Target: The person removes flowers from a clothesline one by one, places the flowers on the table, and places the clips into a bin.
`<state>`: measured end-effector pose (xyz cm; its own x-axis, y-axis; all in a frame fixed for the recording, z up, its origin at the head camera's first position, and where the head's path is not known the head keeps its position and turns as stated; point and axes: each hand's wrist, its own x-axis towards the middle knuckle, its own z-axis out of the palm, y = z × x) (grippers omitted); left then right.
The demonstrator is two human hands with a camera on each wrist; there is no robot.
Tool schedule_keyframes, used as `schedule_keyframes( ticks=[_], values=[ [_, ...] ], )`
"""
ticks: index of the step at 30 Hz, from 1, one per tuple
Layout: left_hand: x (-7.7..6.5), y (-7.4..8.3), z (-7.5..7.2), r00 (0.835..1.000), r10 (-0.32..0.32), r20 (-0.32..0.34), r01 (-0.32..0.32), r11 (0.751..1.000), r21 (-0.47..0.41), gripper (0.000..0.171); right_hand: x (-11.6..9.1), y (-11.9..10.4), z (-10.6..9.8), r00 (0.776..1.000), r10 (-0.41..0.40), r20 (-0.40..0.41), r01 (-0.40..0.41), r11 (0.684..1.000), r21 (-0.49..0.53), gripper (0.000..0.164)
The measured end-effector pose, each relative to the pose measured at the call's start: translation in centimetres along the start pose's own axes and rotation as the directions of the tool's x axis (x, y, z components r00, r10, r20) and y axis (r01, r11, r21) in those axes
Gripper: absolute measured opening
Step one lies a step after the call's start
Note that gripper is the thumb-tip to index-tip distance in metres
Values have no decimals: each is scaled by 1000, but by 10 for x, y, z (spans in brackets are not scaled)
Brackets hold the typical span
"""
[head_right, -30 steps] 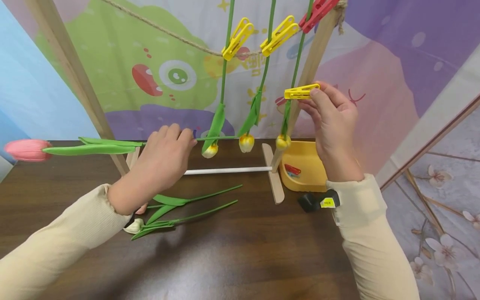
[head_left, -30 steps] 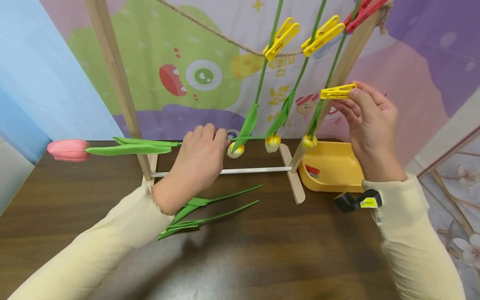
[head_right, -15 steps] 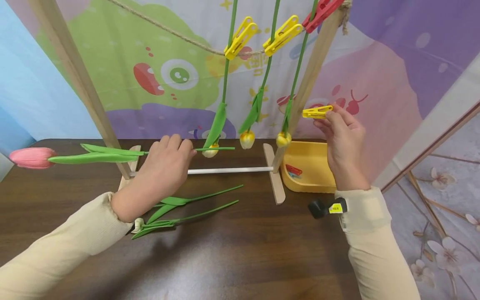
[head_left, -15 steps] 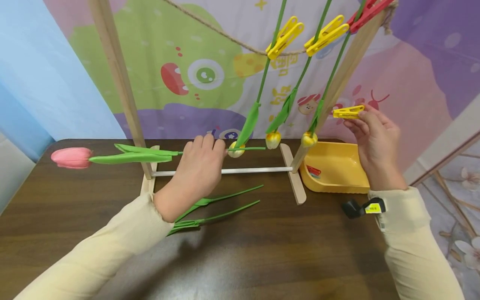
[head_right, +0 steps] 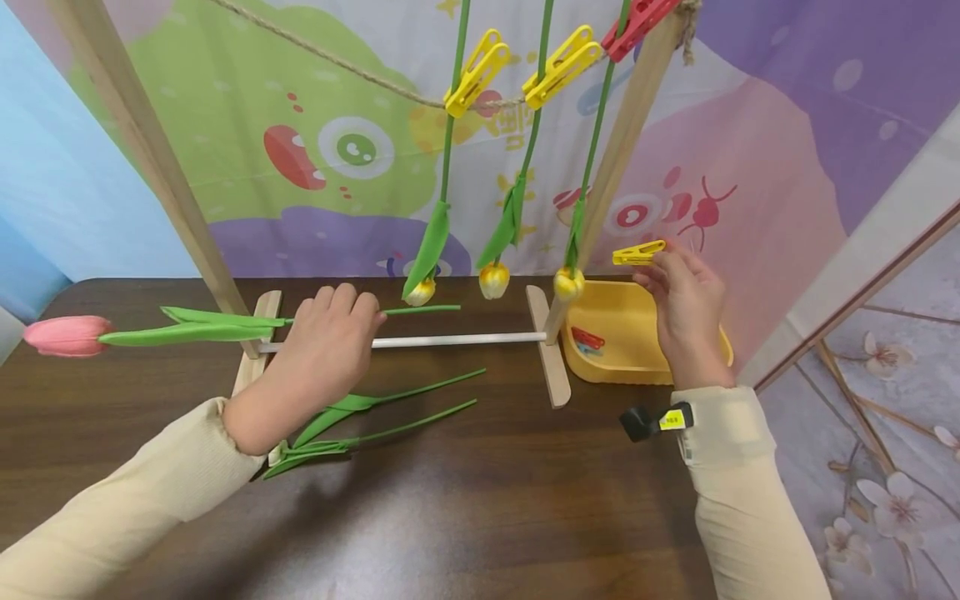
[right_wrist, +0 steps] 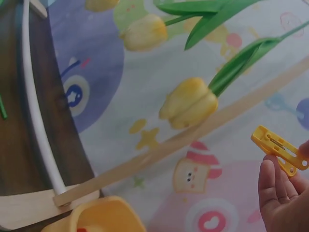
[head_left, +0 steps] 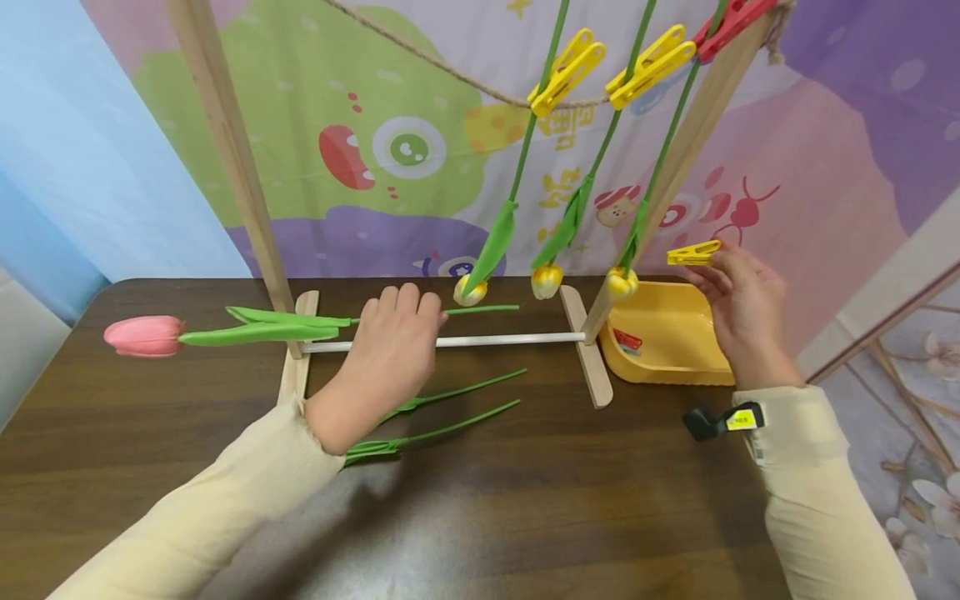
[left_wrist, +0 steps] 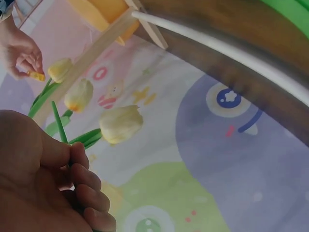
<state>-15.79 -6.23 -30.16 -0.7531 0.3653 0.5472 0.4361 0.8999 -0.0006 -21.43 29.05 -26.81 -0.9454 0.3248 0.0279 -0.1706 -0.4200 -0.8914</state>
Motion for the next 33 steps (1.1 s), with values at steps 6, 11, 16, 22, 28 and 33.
schedule_keyframes(
  ticks=[6, 11, 16, 22, 28, 33],
  values=[
    [-7, -1, 5, 999, -26, 46, 26, 1000, -17, 26, 6, 11, -10, 997, 43, -58, -46, 998, -41, 16],
    [-13, -1, 10, 996, -32, 82, 34, 999, -24, 24, 10, 19, -16, 992, 82, -94, -88, 994, -61, 14],
    [-21, 0, 17, 995, -39, 90, 42, 999, -35, 23, 12, 25, -21, 990, 95, -101, -104, 991, -86, 15],
    [-31, 6, 29, 991, -66, 117, 74, 995, -63, 20, 14, 31, -30, 988, 120, -95, -126, 990, -62, 14],
    [-40, 11, 37, 986, -91, 137, 101, 993, -68, 20, 18, 40, -40, 988, 121, -96, -124, 992, -19, 8],
    [-46, 17, 43, 983, -103, 153, 115, 991, -73, 20, 20, 45, -47, 980, 159, -122, -166, 985, -52, 8]
  ],
)
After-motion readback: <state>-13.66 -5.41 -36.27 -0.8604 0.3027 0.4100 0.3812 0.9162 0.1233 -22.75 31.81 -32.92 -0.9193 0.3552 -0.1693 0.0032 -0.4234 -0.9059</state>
